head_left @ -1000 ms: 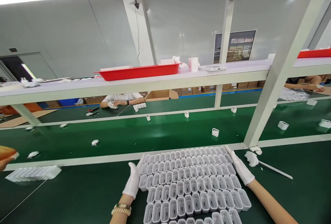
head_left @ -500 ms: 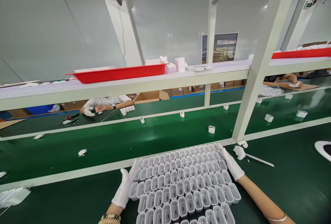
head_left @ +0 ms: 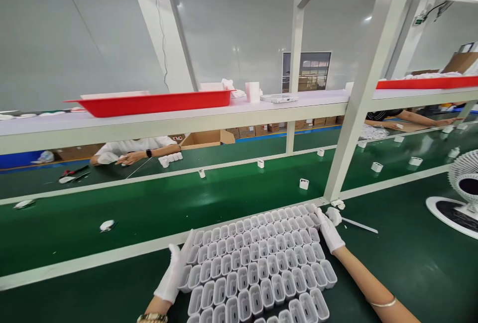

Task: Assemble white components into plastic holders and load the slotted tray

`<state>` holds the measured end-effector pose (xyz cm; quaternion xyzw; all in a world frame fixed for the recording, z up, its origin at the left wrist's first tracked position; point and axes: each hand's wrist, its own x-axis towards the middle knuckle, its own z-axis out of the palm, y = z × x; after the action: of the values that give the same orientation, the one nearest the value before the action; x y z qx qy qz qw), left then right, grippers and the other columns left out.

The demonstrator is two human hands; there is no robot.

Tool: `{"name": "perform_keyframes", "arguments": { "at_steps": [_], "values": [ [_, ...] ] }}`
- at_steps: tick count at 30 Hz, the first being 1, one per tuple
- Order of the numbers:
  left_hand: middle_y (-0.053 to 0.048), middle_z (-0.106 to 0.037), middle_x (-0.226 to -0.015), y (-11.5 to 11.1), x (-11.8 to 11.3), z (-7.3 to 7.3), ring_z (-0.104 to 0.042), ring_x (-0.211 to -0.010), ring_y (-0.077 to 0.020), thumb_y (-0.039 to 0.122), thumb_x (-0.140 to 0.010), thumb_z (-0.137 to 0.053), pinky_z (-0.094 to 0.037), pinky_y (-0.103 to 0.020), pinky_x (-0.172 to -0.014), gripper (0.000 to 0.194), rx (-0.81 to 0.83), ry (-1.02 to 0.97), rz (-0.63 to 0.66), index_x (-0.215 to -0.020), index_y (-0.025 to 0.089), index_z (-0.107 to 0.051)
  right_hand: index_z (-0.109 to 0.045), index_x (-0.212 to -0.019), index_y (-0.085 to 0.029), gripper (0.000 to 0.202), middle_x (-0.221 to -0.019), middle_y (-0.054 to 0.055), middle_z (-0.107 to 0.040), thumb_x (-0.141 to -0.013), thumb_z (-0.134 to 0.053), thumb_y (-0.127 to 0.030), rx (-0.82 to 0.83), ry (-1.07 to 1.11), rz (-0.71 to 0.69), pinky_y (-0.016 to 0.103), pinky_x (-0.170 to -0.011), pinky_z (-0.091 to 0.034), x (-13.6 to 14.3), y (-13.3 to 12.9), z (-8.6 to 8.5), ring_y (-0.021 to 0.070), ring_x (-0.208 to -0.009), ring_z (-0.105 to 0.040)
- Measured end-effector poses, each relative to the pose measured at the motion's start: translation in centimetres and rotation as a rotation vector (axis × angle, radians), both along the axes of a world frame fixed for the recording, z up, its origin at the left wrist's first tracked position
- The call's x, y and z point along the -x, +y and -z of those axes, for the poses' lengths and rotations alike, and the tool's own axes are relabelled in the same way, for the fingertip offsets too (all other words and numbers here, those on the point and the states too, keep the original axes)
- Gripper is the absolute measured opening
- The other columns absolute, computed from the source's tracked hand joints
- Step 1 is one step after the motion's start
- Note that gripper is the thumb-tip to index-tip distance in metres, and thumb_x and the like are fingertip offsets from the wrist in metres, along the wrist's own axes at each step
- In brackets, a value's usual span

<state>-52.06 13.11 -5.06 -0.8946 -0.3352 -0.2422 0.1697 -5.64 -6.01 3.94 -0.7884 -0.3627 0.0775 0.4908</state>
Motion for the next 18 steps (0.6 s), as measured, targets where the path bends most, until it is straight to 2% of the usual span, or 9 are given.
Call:
{"name": "perform_keyframes", "arguments": {
  "at_steps": [3, 6, 9, 13, 15, 18],
  "values": [
    [-0.011, -0.047, -0.159, 0.0, 0.0, 0.2, -0.031, -0.151, -0.0401, 0.008, -0.096, -0.026, -0.042, -0.076, -0.106, 0.071, 0.011, 0.043, 0.005, -0.161, 0.036, -0.024, -0.063, -0.127, -0.021, 0.033, -0.135, 0.010, -0.061, -0.100, -0.059, -0.039, -0.002, -0.005, 0.018, 0.047, -0.100, -0.054, -0.2, -0.2, 0.0, 0.0258, -0.118, -0.062],
    [-0.009, -0.055, -0.152, -0.2, 0.0, 0.2, -0.039, -0.147, -0.0410, 0.000, -0.093, -0.017, -0.038, -0.080, -0.105, 0.078, 0.008, 0.057, -0.035, -0.159, 0.041, -0.028, -0.063, -0.128, -0.021, 0.033, -0.137, 0.009, -0.060, -0.100, -0.058, -0.040, 0.000, 0.000, 0.012, 0.047, -0.102, -0.053, -0.3, -0.3, 0.3, 0.0268, -0.120, -0.061],
    [-0.006, -0.053, -0.154, -0.8, -0.4, -0.1, -0.038, -0.148, -0.0378, -0.003, -0.093, -0.013, -0.038, -0.076, -0.108, 0.081, 0.043, 0.020, -0.079, -0.160, 0.042, -0.019, -0.062, -0.130, -0.024, 0.034, -0.142, 0.010, -0.057, -0.101, -0.057, -0.041, 0.005, 0.015, -0.015, 0.049, -0.107, -0.049, -0.3, -0.1, 0.8, 0.0276, -0.127, -0.057],
    [-0.018, -0.043, -0.160, -1.6, -0.9, -0.1, -0.034, -0.150, -0.0366, -0.005, -0.093, -0.002, -0.027, -0.077, -0.114, 0.077, 0.141, -0.124, -0.085, -0.161, 0.027, 0.015, -0.063, -0.130, -0.028, 0.031, -0.145, 0.009, -0.055, -0.103, -0.052, -0.041, -0.005, 0.035, -0.056, 0.047, -0.109, -0.046, -0.3, 0.4, 1.6, 0.0257, -0.130, -0.054],
    [-0.016, -0.040, -0.162, -1.9, -1.2, 0.0, -0.032, -0.152, -0.0344, -0.004, -0.094, 0.002, -0.024, -0.074, -0.118, 0.074, 0.220, -0.228, -0.089, -0.160, 0.027, 0.017, -0.064, -0.128, -0.029, 0.030, -0.143, 0.008, -0.056, -0.104, -0.050, -0.040, -0.025, 0.036, -0.063, 0.044, -0.108, -0.048, -0.5, 0.7, 2.0, 0.0244, -0.129, -0.056],
    [-0.015, -0.043, -0.160, -2.2, -1.6, 0.1, -0.031, -0.152, -0.0313, 0.002, -0.096, 0.006, -0.025, -0.068, -0.121, 0.070, 0.310, -0.335, -0.117, -0.162, 0.025, 0.004, -0.064, -0.128, -0.029, 0.030, -0.141, 0.009, -0.058, -0.103, -0.053, -0.041, -0.072, 0.025, -0.049, 0.044, -0.104, -0.051, -0.9, 0.7, 2.5, 0.0243, -0.126, -0.057]
  ]
}}
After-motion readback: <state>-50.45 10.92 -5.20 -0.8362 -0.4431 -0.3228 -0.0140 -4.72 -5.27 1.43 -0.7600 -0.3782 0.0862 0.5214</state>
